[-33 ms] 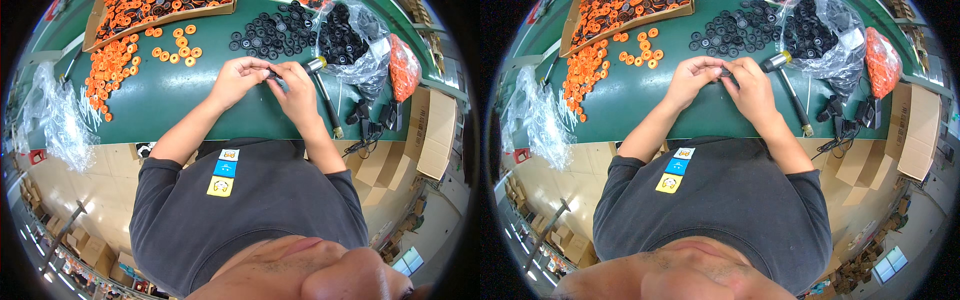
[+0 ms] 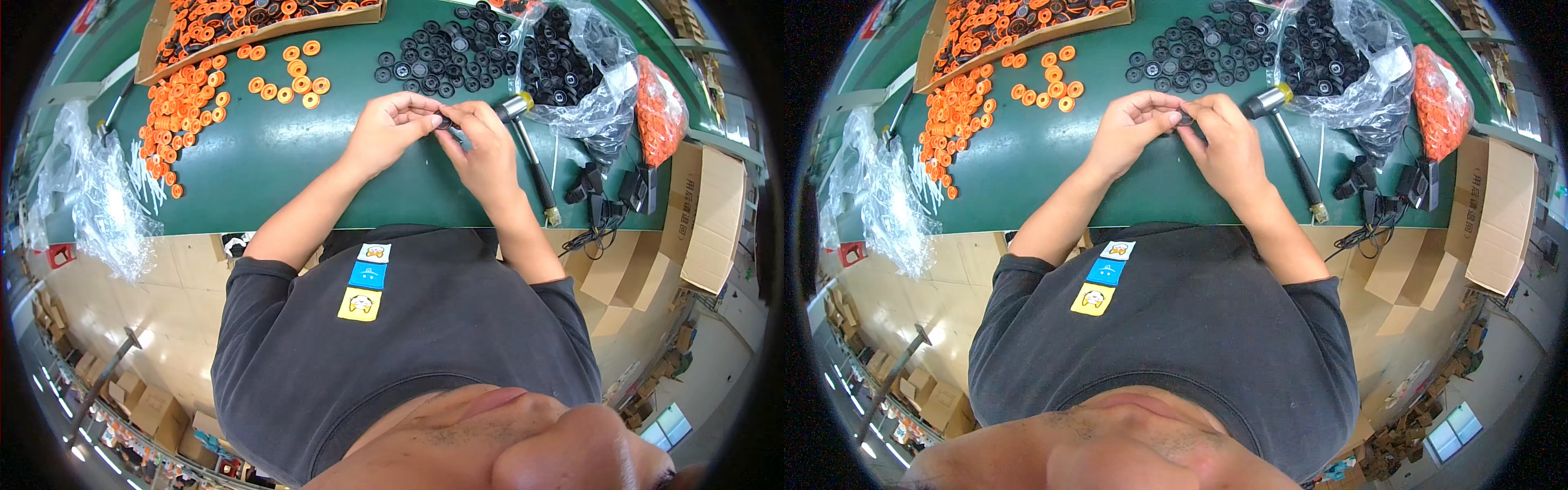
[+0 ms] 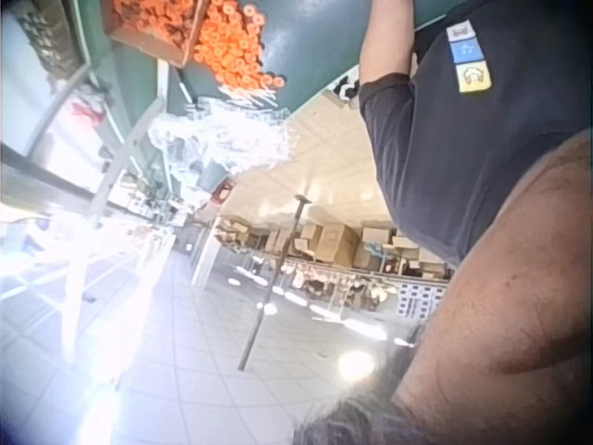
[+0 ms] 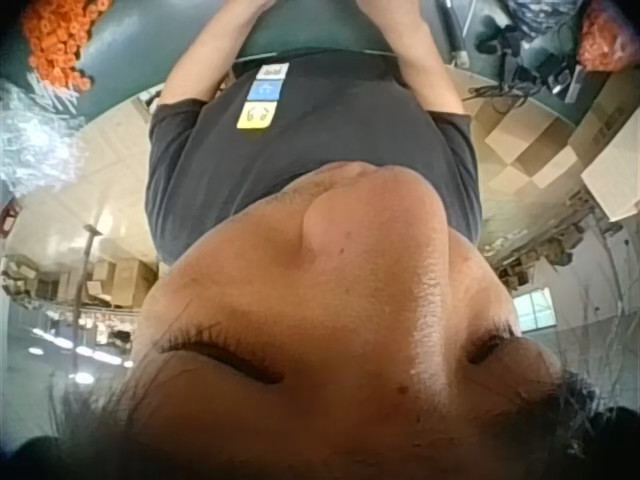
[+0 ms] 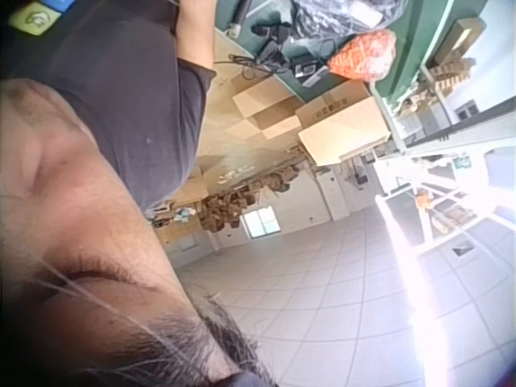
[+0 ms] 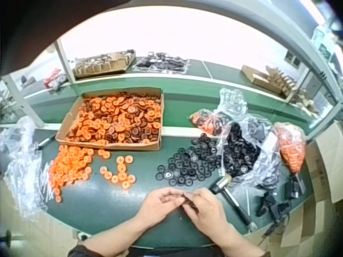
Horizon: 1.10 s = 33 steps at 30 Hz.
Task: The person assembles circular components by joining orange rings with black caps by hand, tapping them together with a small hammer, and placing the assembled pieces into a cardboard box.
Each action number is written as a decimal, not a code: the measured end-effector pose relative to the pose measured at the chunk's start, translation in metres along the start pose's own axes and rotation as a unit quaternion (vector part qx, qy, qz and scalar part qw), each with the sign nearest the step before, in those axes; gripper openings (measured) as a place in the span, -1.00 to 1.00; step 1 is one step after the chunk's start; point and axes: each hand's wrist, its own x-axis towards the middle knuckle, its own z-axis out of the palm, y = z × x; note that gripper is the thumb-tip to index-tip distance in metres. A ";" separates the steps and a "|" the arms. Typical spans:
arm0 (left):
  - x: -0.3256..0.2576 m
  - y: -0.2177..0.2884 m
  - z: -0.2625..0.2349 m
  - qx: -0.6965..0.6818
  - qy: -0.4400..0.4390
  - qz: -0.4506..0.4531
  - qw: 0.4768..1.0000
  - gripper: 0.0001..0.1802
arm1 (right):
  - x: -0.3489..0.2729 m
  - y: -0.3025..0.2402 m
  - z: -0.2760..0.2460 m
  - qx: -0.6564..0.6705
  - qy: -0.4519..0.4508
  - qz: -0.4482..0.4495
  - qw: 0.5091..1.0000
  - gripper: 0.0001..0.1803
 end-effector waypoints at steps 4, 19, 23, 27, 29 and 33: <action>0.000 -0.001 -0.002 -0.008 0.007 0.018 1.000 -0.75 | -0.004 0.004 0.007 0.140 0.014 0.069 0.988 -0.63; 0.002 -0.011 -0.005 -0.048 -0.006 0.062 0.997 -0.71 | -0.012 0.026 0.023 0.463 -0.027 0.290 0.837 -0.75; 0.004 -0.014 -0.004 -0.060 0.000 0.068 0.996 -0.68 | -0.011 0.025 0.024 0.465 -0.026 0.284 0.838 -0.77; 0.004 -0.015 -0.001 -0.100 0.002 0.058 0.993 -0.65 | -0.013 0.025 0.027 0.471 -0.017 0.286 0.834 -0.77; 0.004 -0.013 0.001 -0.098 0.009 0.052 0.994 -0.64 | -0.014 0.025 0.027 0.467 -0.013 0.290 0.835 -0.77; 0.004 -0.013 0.000 -0.099 0.008 0.040 0.994 -0.65 | -0.013 0.024 0.024 0.460 -0.026 0.305 0.833 -0.76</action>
